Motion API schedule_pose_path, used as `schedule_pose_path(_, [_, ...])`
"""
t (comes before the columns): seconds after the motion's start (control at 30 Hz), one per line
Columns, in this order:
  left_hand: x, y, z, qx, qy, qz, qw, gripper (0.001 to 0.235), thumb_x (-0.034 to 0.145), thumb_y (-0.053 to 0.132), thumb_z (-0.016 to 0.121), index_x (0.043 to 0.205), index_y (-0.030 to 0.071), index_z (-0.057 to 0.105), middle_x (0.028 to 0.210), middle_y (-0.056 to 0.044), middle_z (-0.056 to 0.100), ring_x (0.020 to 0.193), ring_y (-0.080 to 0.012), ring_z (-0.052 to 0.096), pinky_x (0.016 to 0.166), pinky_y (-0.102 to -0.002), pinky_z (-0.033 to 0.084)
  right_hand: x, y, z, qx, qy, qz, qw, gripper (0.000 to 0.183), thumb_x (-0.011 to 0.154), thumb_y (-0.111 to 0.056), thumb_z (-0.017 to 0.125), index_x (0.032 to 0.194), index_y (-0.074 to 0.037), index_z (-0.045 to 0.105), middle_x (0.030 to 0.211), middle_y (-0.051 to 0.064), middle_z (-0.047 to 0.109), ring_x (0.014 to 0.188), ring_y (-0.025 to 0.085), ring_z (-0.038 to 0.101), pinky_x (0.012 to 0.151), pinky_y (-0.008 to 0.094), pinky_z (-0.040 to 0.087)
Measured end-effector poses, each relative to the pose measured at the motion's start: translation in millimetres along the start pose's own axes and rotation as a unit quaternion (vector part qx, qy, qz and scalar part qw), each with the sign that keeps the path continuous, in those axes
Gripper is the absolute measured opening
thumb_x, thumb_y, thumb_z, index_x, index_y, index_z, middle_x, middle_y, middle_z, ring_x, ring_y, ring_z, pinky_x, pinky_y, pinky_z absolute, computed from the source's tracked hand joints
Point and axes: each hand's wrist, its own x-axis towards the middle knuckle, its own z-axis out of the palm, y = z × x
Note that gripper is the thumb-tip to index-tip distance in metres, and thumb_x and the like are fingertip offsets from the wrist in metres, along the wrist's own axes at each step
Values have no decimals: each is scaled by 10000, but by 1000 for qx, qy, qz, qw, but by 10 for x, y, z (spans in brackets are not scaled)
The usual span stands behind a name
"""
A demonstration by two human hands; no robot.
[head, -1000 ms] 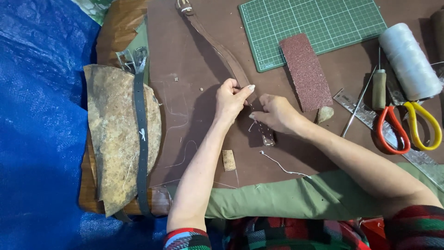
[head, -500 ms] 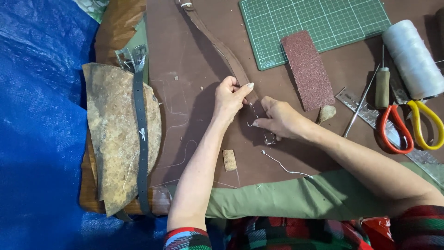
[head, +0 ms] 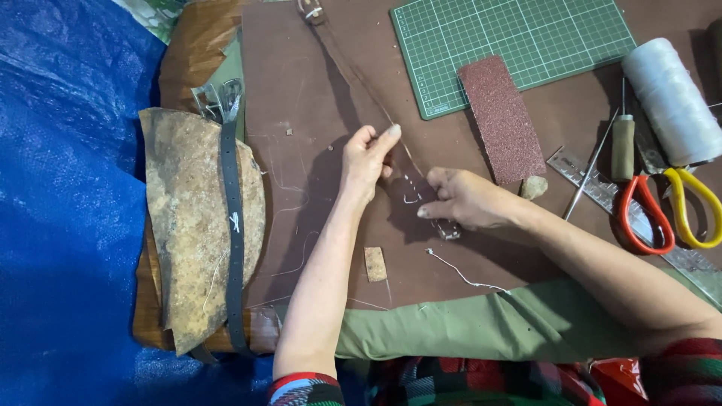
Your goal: Sanding a leather strap to smooth the edges and surface, followed by attaching a metal buckle.
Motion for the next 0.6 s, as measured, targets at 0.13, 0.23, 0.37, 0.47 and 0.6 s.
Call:
schedule_pose_path(0.13, [62, 56, -88, -61, 34, 17, 997, 294, 895, 256, 804, 871, 17, 634, 737, -136, 633, 552, -151, 638, 390, -208, 525, -69, 43, 63, -37, -42, 21, 998, 252, 890, -82, 780, 1046, 10, 606, 564, 92, 599, 327, 147, 539, 225, 236, 412])
schedule_pose_path(0.23, [110, 24, -101, -77, 38, 24, 996, 284, 904, 258, 795, 832, 47, 619, 716, -127, 636, 529, -145, 620, 392, -198, 516, -85, 21, 83, -32, -72, 30, 996, 271, 889, -82, 784, 1096, 13, 637, 561, 82, 624, 324, 127, 543, 228, 214, 429])
schedule_pose_path(0.37, [222, -102, -121, -83, 48, 35, 995, 289, 874, 282, 840, 829, 66, 654, 664, -113, 610, 483, -156, 607, 372, -219, 528, -193, -181, 75, 70, -58, 11, 996, 203, 886, -18, 762, 1032, 63, 647, 641, 151, 656, 460, 197, 662, 287, 224, 487])
schedule_pose_path(0.47, [185, -60, -112, -98, 47, 33, 993, 284, 873, 284, 842, 839, 66, 663, 667, -126, 616, 480, -171, 614, 371, -221, 524, -226, -255, 59, 111, -59, -21, 992, 200, 885, -4, 754, 1036, 70, 646, 679, 180, 677, 515, 249, 723, 311, 246, 524])
schedule_pose_path(0.6, [-19, 240, -43, -159, 28, 25, 986, 263, 907, 296, 806, 898, 73, 667, 743, -138, 697, 575, -203, 706, 433, -237, 548, -270, -315, 23, 96, -48, -59, 992, 184, 840, -22, 815, 972, 55, 713, 695, 162, 710, 524, 219, 717, 342, 233, 534])
